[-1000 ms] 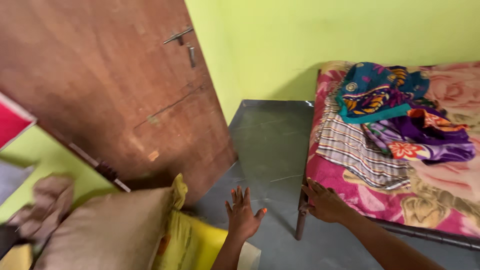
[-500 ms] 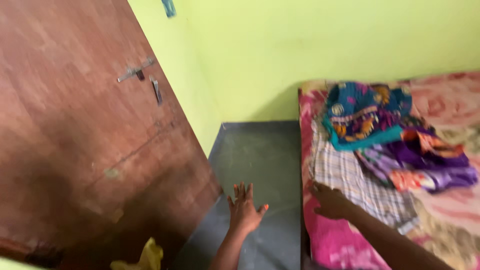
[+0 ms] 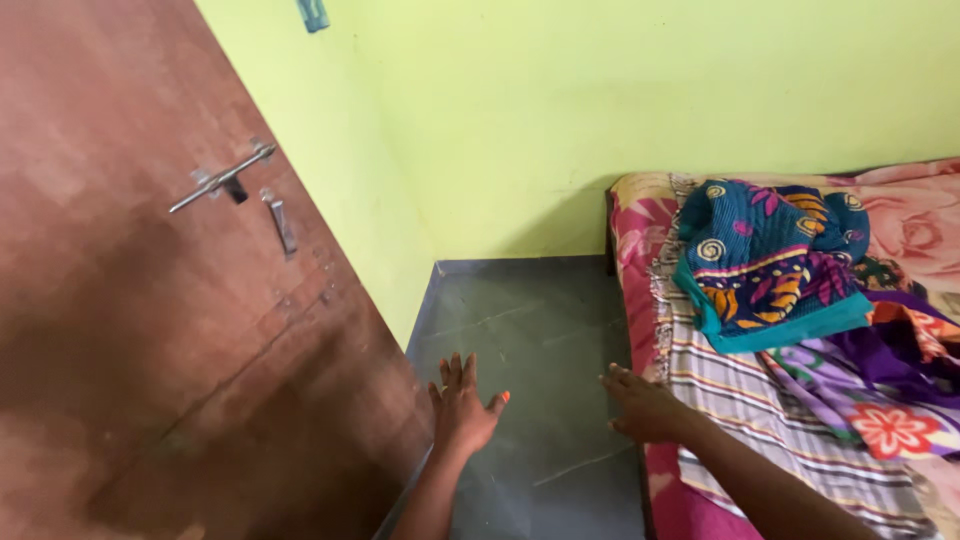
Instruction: The person handles a water pump by its handle and cord, then places it into a box and moves the box into a shelf.
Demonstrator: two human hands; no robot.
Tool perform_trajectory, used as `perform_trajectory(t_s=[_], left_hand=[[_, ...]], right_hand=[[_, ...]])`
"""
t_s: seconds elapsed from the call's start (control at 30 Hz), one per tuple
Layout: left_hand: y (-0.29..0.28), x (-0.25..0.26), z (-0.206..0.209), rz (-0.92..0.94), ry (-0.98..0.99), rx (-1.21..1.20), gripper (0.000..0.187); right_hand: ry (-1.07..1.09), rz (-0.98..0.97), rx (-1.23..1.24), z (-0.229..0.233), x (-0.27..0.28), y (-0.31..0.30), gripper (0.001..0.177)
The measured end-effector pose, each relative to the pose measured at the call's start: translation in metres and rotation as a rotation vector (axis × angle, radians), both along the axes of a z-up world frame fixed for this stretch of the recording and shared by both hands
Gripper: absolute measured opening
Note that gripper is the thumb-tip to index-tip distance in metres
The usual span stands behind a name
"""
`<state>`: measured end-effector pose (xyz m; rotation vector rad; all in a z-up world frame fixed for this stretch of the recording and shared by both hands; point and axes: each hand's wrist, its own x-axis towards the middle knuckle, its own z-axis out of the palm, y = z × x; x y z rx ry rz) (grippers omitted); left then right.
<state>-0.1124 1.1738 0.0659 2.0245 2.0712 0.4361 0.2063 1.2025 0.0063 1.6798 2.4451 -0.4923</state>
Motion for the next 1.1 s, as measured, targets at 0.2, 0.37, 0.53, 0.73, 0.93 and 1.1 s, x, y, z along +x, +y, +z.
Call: perform_trajectory(t_s=[0.2, 0.37, 0.53, 0.73, 0.93, 1.1], left_hand=[[0.095, -0.035, 0.008, -0.046, -0.004, -0.035, 0.094], [0.161, -0.071, 0.014, -0.028, -0.001, -0.096, 0.093], [0.207, -0.092, 0.002, -0.039, -0.010, -0.073, 0.093], [0.269, -0.096, -0.004, -0.039, -0.019, -0.069, 0.093], [0.352, -0.096, -0.002, 0.019, 0.011, 0.002, 0.089], [0.423, -0.100, 0.001, 0.094, 0.014, -0.085, 0.092]], right_hand=[[0.038, -0.012, 0.017, 0.004, -0.033, 0.103, 0.087], [0.098, -0.012, 0.032, 0.003, -0.078, 0.169, 0.087], [0.040, -0.006, -0.065, 0.000, -0.104, 0.200, 0.086], [0.037, -0.023, -0.066, -0.002, -0.093, 0.262, 0.086], [-0.048, 0.026, -0.066, -0.008, -0.086, 0.367, 0.087], [-0.010, 0.176, 0.004, 0.002, -0.092, 0.467, 0.087]])
